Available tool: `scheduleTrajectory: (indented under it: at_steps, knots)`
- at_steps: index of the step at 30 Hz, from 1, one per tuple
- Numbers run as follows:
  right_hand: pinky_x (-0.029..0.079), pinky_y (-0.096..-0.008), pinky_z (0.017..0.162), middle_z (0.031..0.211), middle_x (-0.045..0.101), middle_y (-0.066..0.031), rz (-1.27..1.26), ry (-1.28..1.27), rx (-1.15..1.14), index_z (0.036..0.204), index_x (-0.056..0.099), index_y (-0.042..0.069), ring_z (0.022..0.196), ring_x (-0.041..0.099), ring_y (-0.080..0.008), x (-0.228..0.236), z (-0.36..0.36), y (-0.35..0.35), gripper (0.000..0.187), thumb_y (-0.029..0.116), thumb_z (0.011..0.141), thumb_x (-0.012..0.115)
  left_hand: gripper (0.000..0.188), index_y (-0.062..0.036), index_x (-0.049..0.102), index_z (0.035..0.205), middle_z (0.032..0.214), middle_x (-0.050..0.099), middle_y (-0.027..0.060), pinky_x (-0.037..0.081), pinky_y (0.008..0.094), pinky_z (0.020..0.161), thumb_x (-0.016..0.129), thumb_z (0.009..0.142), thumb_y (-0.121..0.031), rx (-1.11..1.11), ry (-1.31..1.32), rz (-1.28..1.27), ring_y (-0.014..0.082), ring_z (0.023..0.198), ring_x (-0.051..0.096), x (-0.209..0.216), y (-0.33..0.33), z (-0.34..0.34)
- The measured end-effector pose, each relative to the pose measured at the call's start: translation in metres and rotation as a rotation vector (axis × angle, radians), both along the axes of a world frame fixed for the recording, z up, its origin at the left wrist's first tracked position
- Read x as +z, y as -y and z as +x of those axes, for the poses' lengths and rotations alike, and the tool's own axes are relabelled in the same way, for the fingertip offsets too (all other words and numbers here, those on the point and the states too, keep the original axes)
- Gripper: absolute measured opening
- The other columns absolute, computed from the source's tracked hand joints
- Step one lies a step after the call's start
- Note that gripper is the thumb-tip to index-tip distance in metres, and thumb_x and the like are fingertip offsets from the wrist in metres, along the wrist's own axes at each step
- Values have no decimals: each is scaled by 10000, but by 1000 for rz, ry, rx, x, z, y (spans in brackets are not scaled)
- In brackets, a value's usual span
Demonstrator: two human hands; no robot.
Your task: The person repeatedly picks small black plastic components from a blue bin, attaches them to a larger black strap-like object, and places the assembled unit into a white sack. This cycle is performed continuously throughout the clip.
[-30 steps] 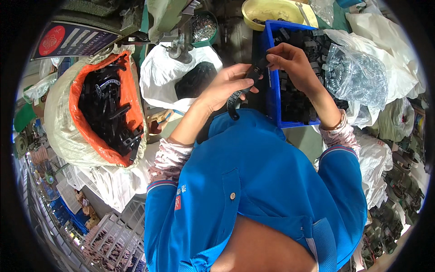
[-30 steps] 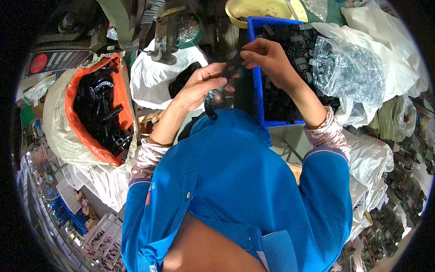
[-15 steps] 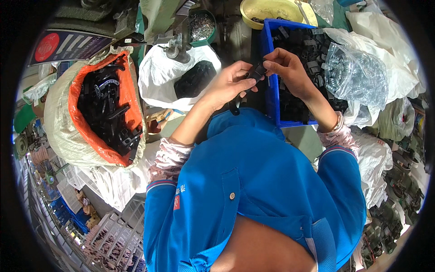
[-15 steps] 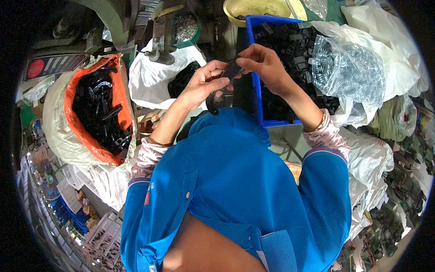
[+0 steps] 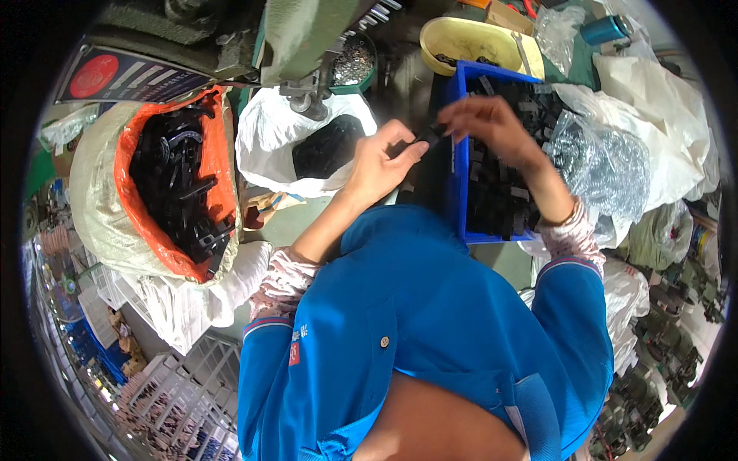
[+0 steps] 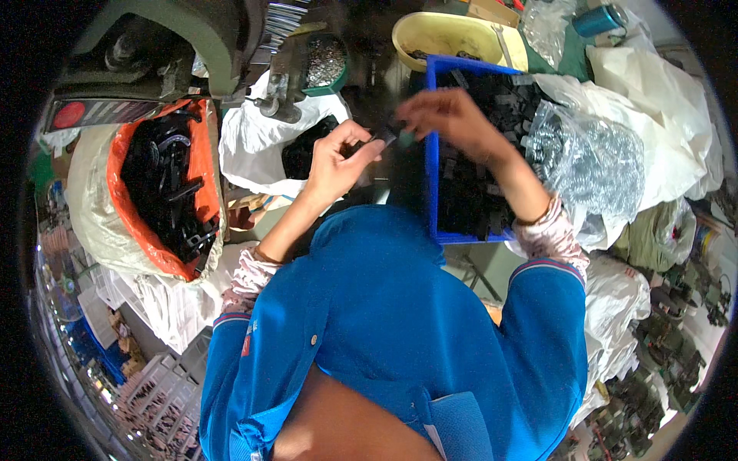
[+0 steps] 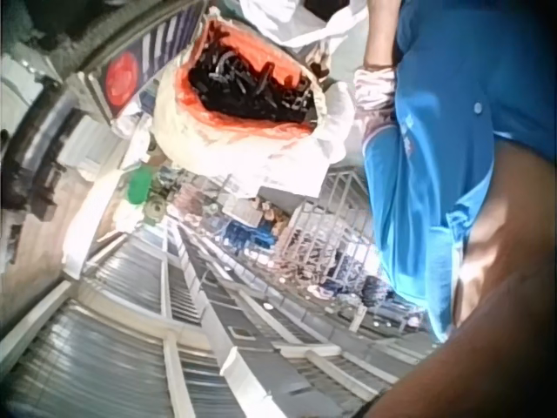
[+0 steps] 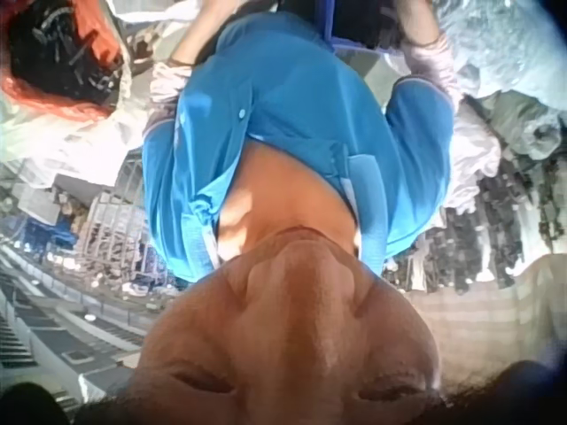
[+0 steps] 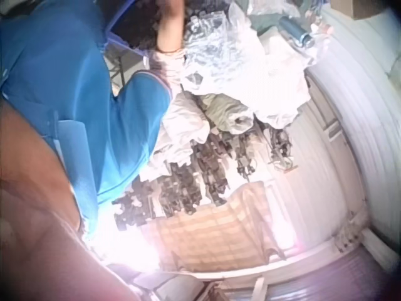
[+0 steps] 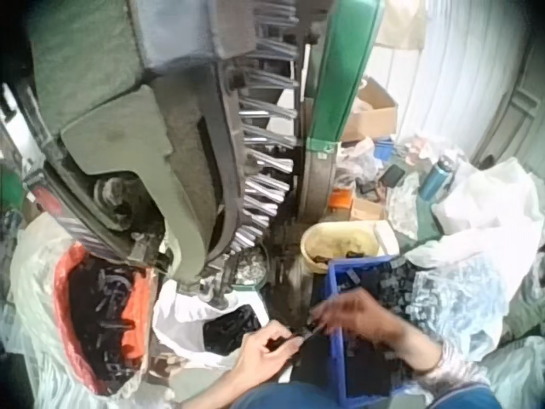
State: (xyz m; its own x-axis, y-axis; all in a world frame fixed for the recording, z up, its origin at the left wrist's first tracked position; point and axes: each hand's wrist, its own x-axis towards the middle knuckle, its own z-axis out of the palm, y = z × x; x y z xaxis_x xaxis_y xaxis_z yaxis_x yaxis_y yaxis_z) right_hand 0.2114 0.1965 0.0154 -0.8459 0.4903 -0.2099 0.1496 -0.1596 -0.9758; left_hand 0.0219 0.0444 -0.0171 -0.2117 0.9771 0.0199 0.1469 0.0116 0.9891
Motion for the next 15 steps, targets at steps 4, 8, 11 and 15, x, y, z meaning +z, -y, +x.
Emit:
scheduleTrajectory:
  at_steps: [4, 8, 11, 15]
  knots:
    - [529, -270, 691, 885, 725, -79, 733, 219, -199, 1048, 713, 16, 789, 658, -123, -40, -20, -134, 208, 122, 887, 634, 199, -27, 527, 808, 657, 606, 28, 426, 220, 537, 685, 909, -92, 60, 150, -66, 59, 602, 564, 7, 10, -8]
    - [531, -371, 619, 787, 716, -79, 1296, 613, 557, 914, 734, 36, 687, 665, -197, -121, -62, -237, 167, 161, 854, 642, 197, -29, 519, 821, 661, 586, 19, 439, 229, 545, 678, 916, -95, 96, 130, -90, 58, 610, 555, 15, 24, -12]
    - [530, -421, 669, 860, 729, -103, 1153, 1081, 948, 860, 758, 85, 729, 680, -286, -181, -82, -273, 227, 276, 804, 649, 203, -31, 514, 810, 681, 585, 21, 446, 231, 561, 681, 914, -85, 212, 215, 1, 55, 619, 553, 10, 38, -20]
    - [517, -405, 617, 783, 706, -103, 1070, 1160, 683, 771, 722, 74, 696, 665, -254, -165, -101, -243, 208, 238, 648, 758, 217, -38, 510, 787, 896, 623, 70, 461, 230, 605, 692, 902, -63, 349, 256, 55, 62, 644, 568, 8, 62, -39]
